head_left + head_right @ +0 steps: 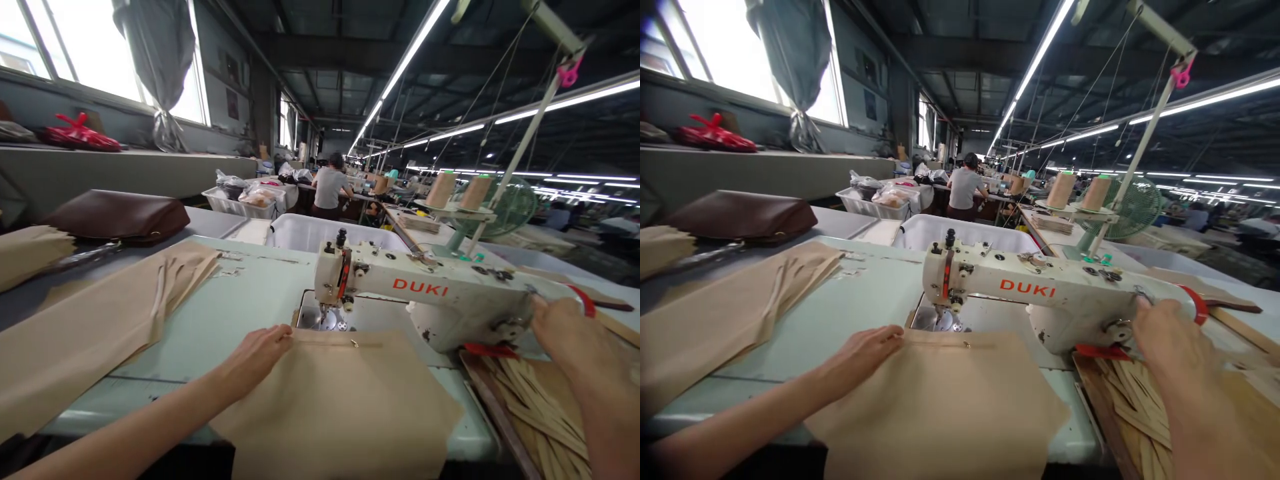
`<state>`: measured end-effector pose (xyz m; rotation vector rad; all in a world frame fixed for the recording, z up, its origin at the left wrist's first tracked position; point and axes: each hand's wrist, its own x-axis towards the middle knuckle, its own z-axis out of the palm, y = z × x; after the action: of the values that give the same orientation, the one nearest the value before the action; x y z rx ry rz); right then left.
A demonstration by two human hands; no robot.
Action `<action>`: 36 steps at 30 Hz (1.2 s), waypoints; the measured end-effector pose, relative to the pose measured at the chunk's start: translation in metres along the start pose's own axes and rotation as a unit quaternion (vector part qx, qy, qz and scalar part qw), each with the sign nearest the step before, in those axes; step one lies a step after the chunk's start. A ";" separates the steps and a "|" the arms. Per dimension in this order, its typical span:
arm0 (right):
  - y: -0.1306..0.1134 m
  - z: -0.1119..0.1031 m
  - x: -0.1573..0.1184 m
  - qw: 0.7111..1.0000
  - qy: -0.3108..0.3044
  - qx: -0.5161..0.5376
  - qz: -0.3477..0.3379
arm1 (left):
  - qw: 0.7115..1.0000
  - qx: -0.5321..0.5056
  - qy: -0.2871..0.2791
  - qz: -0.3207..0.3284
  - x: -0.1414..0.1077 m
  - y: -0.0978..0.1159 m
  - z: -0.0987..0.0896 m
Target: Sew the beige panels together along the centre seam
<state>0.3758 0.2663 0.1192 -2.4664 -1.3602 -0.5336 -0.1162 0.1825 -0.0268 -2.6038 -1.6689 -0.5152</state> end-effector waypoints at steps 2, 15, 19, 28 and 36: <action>-0.020 -0.009 -0.046 0.999 0.019 0.015 -0.037 | 0.999 0.028 -0.020 0.023 0.001 0.001 0.002; -0.202 0.047 -0.261 0.827 -0.187 0.241 -0.472 | 0.990 0.136 -0.030 0.020 0.005 0.002 0.015; -0.211 0.048 -0.260 0.834 -0.178 0.239 -0.466 | 0.991 0.131 -0.030 0.022 0.004 0.001 0.017; -0.181 0.045 -0.247 0.844 -0.155 0.265 -0.439 | 0.998 0.065 -0.009 0.000 -0.010 0.006 0.006; -0.091 0.006 -0.161 0.910 -0.019 0.319 -0.265 | 0.998 0.022 0.047 -0.038 -0.026 0.009 0.004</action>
<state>0.2207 0.1954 0.0480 -1.5895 -1.8620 -0.0985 -0.1172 0.1570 -0.0365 -2.4535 -1.7348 -0.5878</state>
